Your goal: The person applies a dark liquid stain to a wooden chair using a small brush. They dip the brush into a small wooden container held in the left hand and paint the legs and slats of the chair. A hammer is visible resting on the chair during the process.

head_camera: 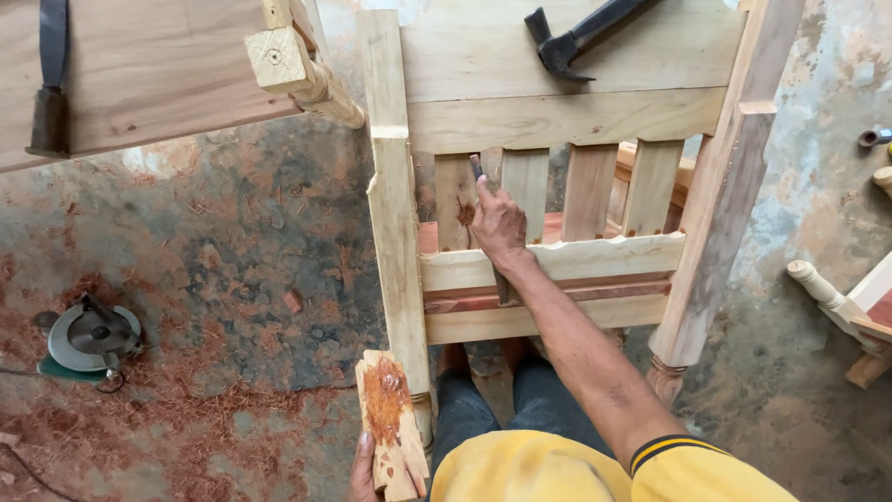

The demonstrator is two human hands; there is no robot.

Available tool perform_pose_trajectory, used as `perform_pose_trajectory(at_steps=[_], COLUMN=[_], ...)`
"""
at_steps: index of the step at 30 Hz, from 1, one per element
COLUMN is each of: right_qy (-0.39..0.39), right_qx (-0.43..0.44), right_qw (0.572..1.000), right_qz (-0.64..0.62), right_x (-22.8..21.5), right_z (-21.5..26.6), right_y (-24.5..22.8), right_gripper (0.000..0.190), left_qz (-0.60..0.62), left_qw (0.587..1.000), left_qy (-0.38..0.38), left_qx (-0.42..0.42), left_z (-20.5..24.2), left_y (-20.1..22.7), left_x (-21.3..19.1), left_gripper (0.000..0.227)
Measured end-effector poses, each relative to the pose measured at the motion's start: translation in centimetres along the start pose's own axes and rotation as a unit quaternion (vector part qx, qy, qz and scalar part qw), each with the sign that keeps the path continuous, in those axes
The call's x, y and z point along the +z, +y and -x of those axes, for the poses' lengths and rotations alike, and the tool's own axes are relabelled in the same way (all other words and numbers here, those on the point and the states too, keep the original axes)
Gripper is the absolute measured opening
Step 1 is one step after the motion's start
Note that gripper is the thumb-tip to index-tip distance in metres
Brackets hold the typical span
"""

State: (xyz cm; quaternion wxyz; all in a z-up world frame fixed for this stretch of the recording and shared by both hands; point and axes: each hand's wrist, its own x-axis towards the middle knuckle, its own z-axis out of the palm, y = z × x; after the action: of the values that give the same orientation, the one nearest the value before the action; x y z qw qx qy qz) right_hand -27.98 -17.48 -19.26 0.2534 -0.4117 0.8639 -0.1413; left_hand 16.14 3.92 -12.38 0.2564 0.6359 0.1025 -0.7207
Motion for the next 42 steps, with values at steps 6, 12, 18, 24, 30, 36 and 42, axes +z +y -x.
perform_pose_trajectory(at_steps=[6,12,18,24,30,36,42], right_qy=[-0.005,0.019,0.074,0.101,0.048,0.029,-0.021], right_qx=[-0.022,-0.042,-0.058,-0.075,-0.039,-0.039,-0.038], right_qw=[0.998,0.999,0.995,0.991,0.998,0.998,0.997], right_qz=[0.056,-0.001,-0.038,-0.041,-0.025,0.045,0.069], right_x=[-1.2,-1.1,0.3,1.8,3.0,1.5,0.5], right_z=[-0.1,0.5,1.5,0.7,0.1,-0.6,-0.4], right_y=[0.1,1.8,2.3,2.7,2.4,1.3,1.5], right_gripper=[0.040,0.040,0.042,0.042,0.047,0.051,0.046], left_qz=[-0.004,0.012,-0.008,0.001,0.009,-0.023,-0.019], left_qw=[1.000,0.999,1.000,1.000,1.000,0.996,0.997], left_qy=[-0.024,-0.039,-0.023,-0.008,-0.027,-0.084,-0.080], left_qx=[0.011,0.014,0.019,0.001,-0.014,-0.002,0.014], left_z=[0.6,0.1,0.4,1.8,1.3,0.9,0.3], left_y=[0.5,0.4,0.3,1.1,1.6,1.5,1.2], left_x=[0.3,1.1,0.6,2.0,2.7,2.5,2.9], left_gripper=[0.054,0.054,0.054,0.054,0.056,0.059,0.059])
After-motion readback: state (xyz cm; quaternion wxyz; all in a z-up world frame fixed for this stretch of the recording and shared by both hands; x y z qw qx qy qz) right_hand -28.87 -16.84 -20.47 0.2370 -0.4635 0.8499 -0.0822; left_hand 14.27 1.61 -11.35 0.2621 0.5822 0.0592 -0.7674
